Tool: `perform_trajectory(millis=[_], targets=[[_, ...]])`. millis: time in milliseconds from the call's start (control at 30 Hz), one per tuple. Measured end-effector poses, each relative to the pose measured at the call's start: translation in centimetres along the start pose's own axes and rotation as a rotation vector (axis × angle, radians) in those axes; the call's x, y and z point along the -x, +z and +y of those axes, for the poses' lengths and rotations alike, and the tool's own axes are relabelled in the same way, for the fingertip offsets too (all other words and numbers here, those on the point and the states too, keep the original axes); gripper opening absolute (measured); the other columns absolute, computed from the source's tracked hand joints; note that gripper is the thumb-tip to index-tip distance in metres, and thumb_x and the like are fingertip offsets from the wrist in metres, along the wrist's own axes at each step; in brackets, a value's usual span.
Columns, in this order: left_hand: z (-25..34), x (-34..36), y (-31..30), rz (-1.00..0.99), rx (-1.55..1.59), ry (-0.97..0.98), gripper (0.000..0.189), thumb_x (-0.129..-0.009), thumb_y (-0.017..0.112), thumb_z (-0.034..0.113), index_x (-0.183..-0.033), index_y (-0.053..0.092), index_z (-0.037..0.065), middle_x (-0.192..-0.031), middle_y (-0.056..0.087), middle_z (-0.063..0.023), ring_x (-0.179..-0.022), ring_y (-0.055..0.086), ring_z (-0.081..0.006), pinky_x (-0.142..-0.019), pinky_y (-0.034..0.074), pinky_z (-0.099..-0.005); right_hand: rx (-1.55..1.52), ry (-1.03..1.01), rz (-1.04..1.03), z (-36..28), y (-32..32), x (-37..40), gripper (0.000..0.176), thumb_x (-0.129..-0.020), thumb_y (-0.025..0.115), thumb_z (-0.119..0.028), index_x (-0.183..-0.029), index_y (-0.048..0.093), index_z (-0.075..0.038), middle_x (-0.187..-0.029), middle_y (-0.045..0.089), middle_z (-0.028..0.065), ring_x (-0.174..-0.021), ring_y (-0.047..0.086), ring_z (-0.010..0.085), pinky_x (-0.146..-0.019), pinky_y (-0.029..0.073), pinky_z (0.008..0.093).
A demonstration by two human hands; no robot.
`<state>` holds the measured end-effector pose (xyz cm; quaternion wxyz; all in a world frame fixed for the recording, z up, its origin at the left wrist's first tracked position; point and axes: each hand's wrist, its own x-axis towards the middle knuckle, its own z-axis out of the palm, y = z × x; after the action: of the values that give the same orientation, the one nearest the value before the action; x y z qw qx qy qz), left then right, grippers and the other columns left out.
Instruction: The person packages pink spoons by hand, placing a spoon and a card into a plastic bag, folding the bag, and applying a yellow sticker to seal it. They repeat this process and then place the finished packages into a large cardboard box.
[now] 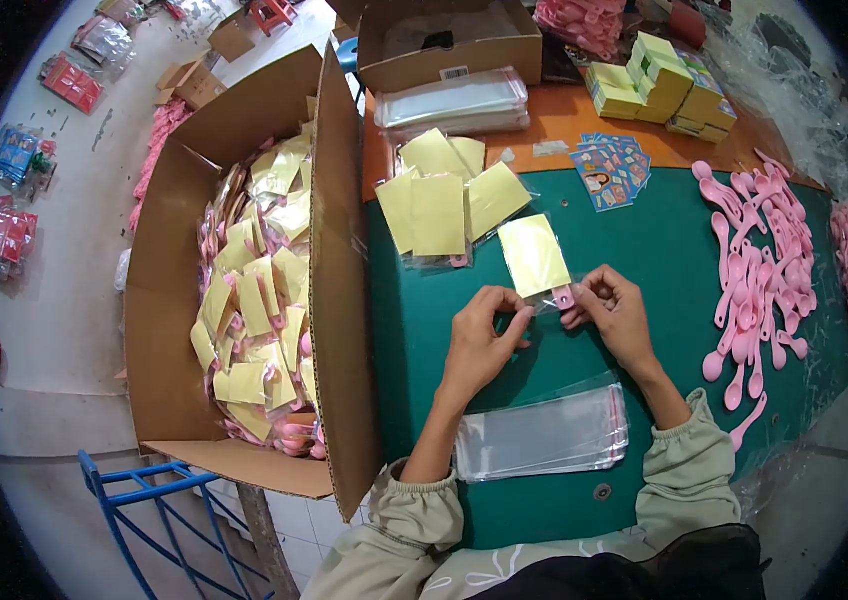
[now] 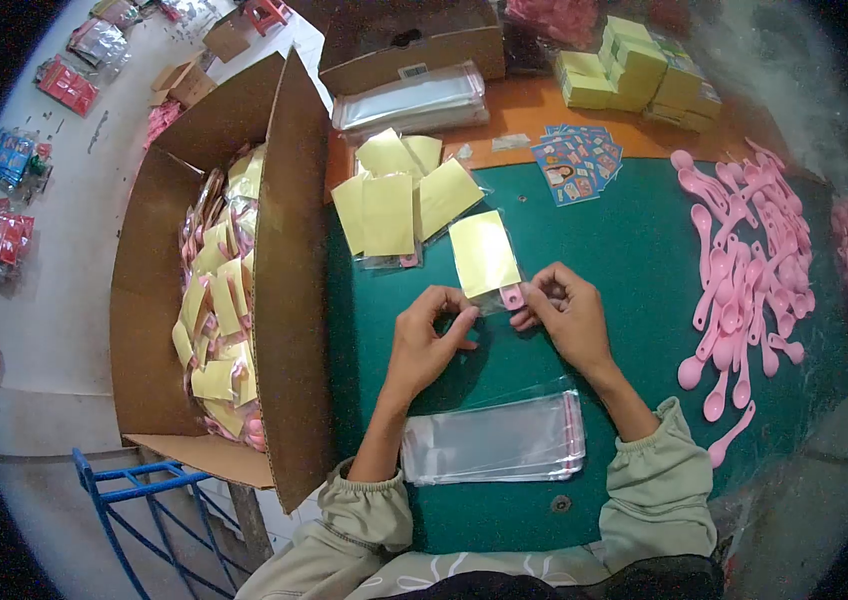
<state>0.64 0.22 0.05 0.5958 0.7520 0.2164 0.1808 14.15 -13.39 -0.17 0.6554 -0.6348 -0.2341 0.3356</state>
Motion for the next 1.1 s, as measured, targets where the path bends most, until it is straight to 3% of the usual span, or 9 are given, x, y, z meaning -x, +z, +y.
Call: perform_trajectory(millis=[133,500,600,800,1000,1100], targets=[[0.0,-0.1,0.1,0.007,0.084,-0.118,0.012,-0.084,0.063,0.008,-0.086,0.058,-0.003,-0.086,0.059,-0.0050,-0.079,0.058,-0.0094,-0.059,0.058,-0.0258,0.054,-0.010,0.048,-0.3,0.3,0.1,0.010,-0.090,0.054,-0.007,-0.084,0.050,0.001,-0.072,0.060,0.0090,-0.061,0.063,0.0140,-0.053,0.053,0.0235],[0.4,-0.3,0.3,0.025,0.137,-0.143,0.020,-0.082,0.063,0.003,-0.098,0.051,0.001,-0.095,0.058,-0.0076,-0.086,0.059,-0.0123,-0.058,0.057,-0.0248,0.042,-0.061,0.069,0.5,0.3,0.0,0.011,-0.090,0.053,-0.005,-0.095,0.044,-0.002,-0.072,0.060,0.0098,-0.060,0.063,0.0137,-0.050,0.051,0.0233],[0.3,-0.2,0.2,-0.006,0.123,-0.128,0.026,-0.082,0.063,0.003,-0.105,0.052,0.001,-0.100,0.057,-0.0086,-0.087,0.059,-0.0124,-0.056,0.056,-0.0241,0.021,-0.051,0.075,0.2,0.5,0.1,0.012,-0.090,0.052,-0.005,-0.101,0.048,-0.001,-0.072,0.060,0.0083,-0.060,0.062,0.0124,-0.052,0.051,0.0229],[0.3,-0.2,0.2,-0.008,0.062,-0.068,0.037,-0.081,0.062,0.001,-0.117,0.053,0.002,-0.107,0.056,-0.0111,-0.084,0.061,-0.0137,-0.054,0.056,-0.0246,0.118,-0.066,0.009,-0.2,0.4,0.3,0.033,-0.092,0.048,-0.006,-0.125,0.051,-0.002,-0.075,0.059,0.0060,-0.063,0.060,0.0103,-0.054,0.051,0.0221],[0.8,-0.1,-0.1,-0.045,0.079,-0.053,0.042,-0.081,0.061,0.000,-0.122,0.051,0.006,-0.114,0.055,-0.0096,-0.086,0.060,-0.0138,-0.054,0.055,-0.0238,0.009,0.030,-0.020,-0.2,0.2,0.1,0.031,-0.091,0.048,-0.005,-0.122,0.053,-0.001,-0.076,0.059,0.0041,-0.062,0.059,0.0089,-0.056,0.050,0.0216],[2.1,-0.5,-0.7,-0.028,0.001,0.069,0.046,-0.081,0.059,-0.003,-0.124,0.050,0.008,-0.122,0.052,-0.0098,-0.085,0.060,-0.0137,-0.054,0.054,-0.0231,0.146,-0.003,-0.049,-1.0,-1.3,-1.5,0.029,-0.089,0.051,-0.007,-0.118,0.055,-0.002,-0.085,0.061,0.0092,-0.073,0.062,0.0154,-0.064,0.051,0.0269]])
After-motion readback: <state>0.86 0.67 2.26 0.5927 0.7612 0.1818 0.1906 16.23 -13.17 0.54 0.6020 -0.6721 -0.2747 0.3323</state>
